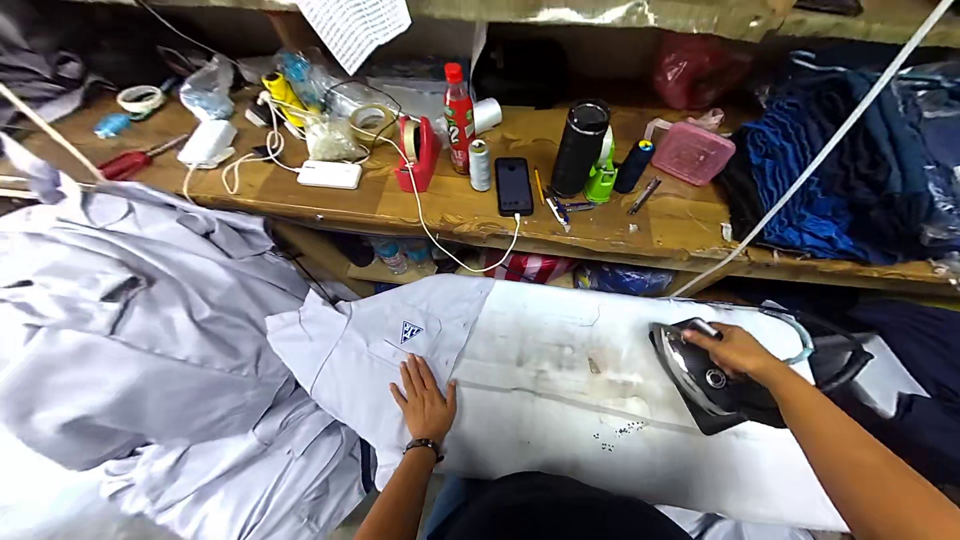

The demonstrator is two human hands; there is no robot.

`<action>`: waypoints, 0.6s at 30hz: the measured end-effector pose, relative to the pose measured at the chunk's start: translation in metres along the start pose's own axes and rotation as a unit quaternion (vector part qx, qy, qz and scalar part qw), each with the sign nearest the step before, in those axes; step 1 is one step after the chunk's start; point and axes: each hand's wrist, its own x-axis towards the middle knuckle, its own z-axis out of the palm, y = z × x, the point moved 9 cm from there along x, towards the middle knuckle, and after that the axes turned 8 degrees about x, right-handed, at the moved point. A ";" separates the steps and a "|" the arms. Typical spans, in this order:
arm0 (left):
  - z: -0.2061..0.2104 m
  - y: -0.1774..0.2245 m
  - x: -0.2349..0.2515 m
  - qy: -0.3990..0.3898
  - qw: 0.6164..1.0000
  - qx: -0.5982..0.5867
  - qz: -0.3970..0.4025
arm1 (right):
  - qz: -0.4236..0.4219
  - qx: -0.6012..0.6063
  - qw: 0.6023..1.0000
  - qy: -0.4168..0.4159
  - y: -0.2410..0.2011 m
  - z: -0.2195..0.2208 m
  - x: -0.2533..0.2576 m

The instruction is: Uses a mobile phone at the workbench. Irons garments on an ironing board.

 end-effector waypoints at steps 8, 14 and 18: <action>0.000 0.006 -0.008 -0.018 0.998 -0.008 0.063 | -0.119 -0.095 0.983 -0.101 -0.094 0.132 -0.073; -0.001 0.003 -0.017 -0.087 0.986 -0.045 0.137 | -0.119 -0.145 0.975 -0.123 -0.142 0.234 -0.098; 0.000 -0.001 -0.023 -0.192 0.959 -0.068 0.194 | -0.101 -0.106 0.987 -0.067 -0.184 0.250 -0.086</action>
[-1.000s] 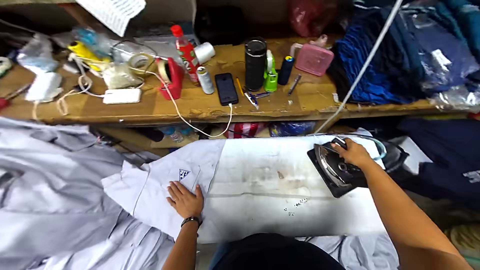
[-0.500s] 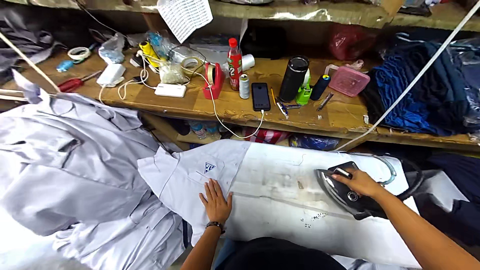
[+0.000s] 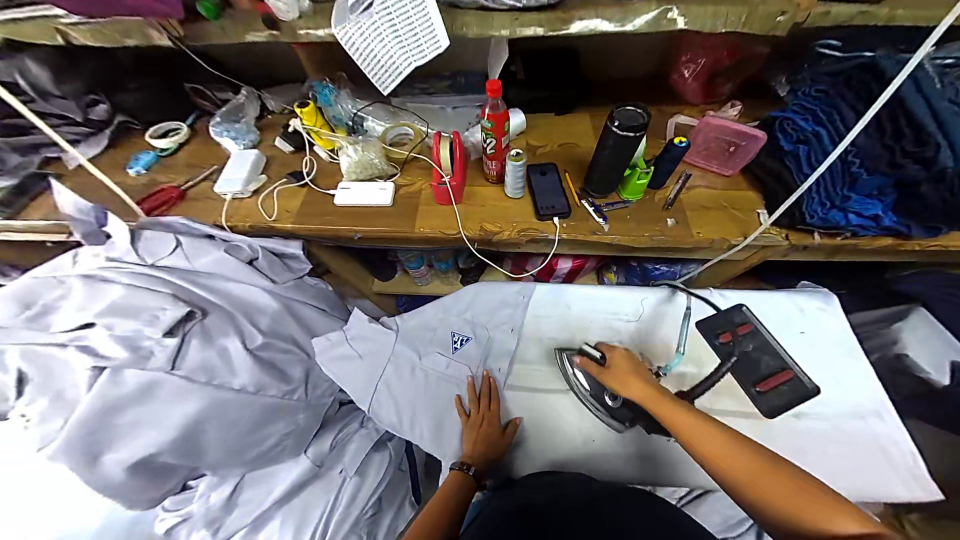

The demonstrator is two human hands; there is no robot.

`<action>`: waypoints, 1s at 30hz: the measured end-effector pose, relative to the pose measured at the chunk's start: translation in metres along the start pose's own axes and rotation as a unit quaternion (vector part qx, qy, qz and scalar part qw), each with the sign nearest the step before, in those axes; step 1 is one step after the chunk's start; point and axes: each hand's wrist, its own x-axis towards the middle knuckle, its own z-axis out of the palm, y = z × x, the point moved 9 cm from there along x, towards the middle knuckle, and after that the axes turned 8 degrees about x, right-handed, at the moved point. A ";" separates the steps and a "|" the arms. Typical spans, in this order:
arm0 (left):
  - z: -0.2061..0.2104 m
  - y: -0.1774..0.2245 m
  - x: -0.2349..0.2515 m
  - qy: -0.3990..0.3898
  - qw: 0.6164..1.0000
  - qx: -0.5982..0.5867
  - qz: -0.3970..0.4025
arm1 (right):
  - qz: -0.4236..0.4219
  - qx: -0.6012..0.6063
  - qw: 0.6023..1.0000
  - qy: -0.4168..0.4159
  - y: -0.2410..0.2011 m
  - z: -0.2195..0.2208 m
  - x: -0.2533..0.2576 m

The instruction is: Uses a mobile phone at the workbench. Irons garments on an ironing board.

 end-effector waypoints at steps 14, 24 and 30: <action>-0.040 -0.023 -0.001 -0.163 0.957 -0.235 0.046 | 0.053 0.096 0.993 0.047 -0.019 0.002 0.046; -0.102 -0.109 0.006 0.091 0.953 -0.289 -0.017 | 0.030 0.008 1.000 0.001 0.013 0.024 -0.024; -0.070 -0.090 0.043 0.093 0.991 -0.098 -0.018 | 0.047 -0.020 0.998 0.037 0.011 0.019 -0.021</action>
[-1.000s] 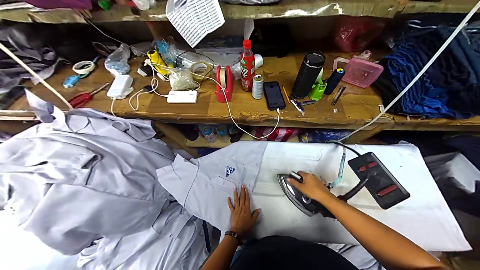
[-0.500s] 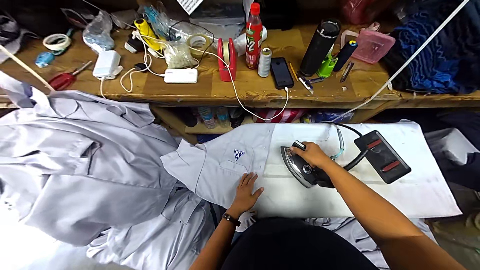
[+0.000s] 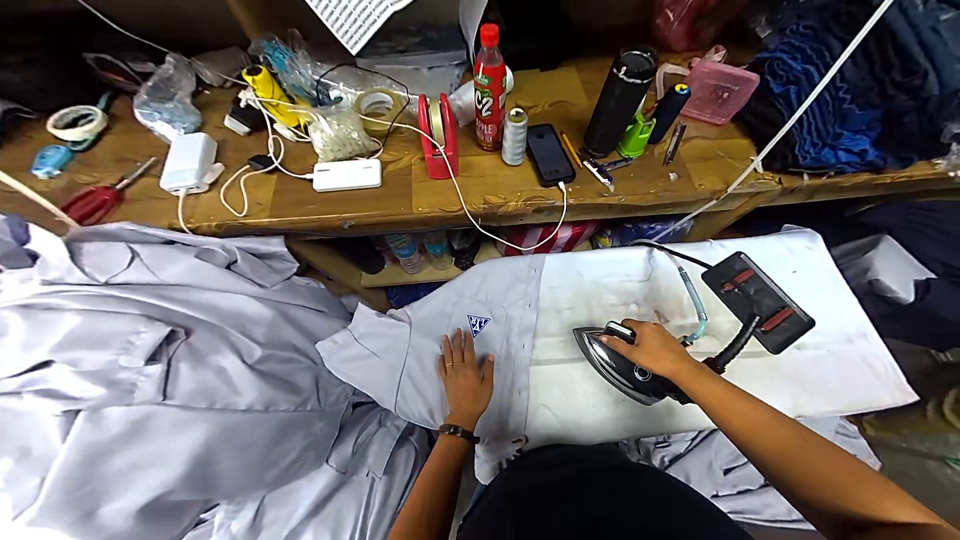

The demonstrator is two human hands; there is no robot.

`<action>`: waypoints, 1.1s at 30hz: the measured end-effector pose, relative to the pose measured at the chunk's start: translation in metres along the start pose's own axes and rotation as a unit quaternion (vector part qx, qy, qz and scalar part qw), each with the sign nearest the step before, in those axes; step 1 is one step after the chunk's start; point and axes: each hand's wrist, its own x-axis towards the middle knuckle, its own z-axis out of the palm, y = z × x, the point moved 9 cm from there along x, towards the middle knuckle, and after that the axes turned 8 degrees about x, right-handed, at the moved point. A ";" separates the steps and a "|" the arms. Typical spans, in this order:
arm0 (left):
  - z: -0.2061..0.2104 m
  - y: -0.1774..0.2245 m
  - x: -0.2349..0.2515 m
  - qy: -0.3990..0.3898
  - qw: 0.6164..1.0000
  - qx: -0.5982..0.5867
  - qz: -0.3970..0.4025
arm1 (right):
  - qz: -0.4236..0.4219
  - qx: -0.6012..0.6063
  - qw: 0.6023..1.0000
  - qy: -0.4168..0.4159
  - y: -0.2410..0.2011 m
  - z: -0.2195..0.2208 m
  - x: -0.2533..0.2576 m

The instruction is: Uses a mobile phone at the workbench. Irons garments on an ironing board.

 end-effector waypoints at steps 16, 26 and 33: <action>0.036 0.010 0.007 0.057 0.982 0.180 -0.016 | 0.056 0.085 0.989 0.112 0.010 -0.116 0.110; 0.035 0.007 0.008 0.056 0.981 0.181 -0.046 | -0.076 0.052 0.995 -0.037 0.002 -0.049 0.072; 0.035 0.014 0.010 0.079 0.978 0.139 -0.137 | -0.127 -0.098 0.977 -0.139 0.007 -0.003 0.003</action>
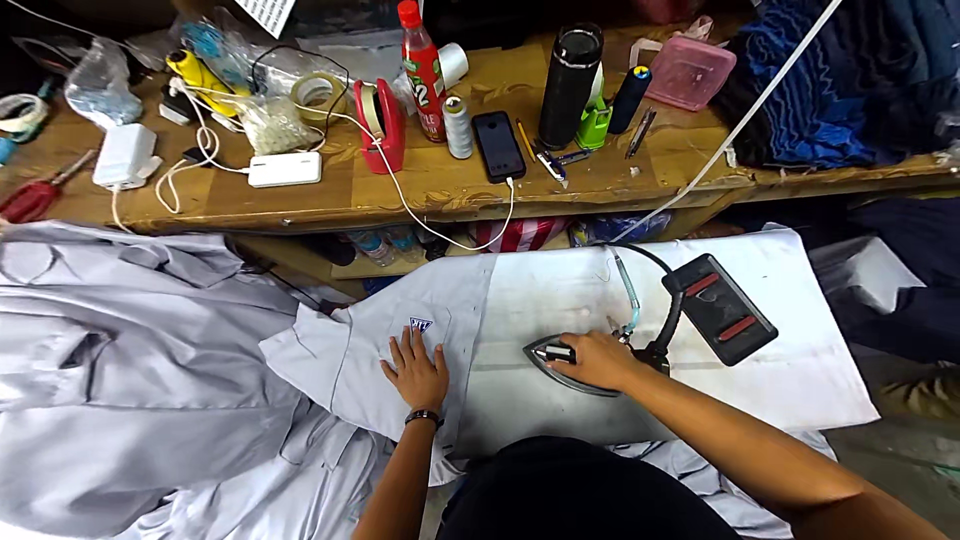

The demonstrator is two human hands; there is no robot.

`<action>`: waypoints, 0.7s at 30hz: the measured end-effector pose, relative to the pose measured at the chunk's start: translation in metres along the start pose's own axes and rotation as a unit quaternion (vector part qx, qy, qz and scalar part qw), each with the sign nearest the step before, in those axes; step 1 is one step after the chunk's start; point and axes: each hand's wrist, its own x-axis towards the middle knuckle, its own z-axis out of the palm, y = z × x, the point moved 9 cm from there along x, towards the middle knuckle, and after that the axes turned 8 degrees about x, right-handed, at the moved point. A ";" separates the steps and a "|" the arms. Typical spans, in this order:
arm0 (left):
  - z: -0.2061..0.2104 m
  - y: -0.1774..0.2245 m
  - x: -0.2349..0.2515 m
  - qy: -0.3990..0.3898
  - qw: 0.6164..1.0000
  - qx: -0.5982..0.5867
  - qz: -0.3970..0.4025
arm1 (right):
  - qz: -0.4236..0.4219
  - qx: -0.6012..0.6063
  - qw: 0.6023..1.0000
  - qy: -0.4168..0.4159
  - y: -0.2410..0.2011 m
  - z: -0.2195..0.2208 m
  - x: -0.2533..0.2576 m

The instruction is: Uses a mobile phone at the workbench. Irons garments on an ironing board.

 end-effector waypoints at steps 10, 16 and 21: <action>0.009 0.204 -0.069 -0.044 0.958 -0.102 0.265 | 0.109 0.090 0.975 0.169 0.077 -0.106 0.034; 0.054 0.275 -0.077 -0.118 0.931 -0.060 0.340 | 0.164 0.148 0.944 0.243 0.118 -0.158 0.066; 0.065 0.279 -0.077 -0.121 0.928 0.016 0.352 | 0.166 0.151 0.947 0.228 0.123 -0.157 0.069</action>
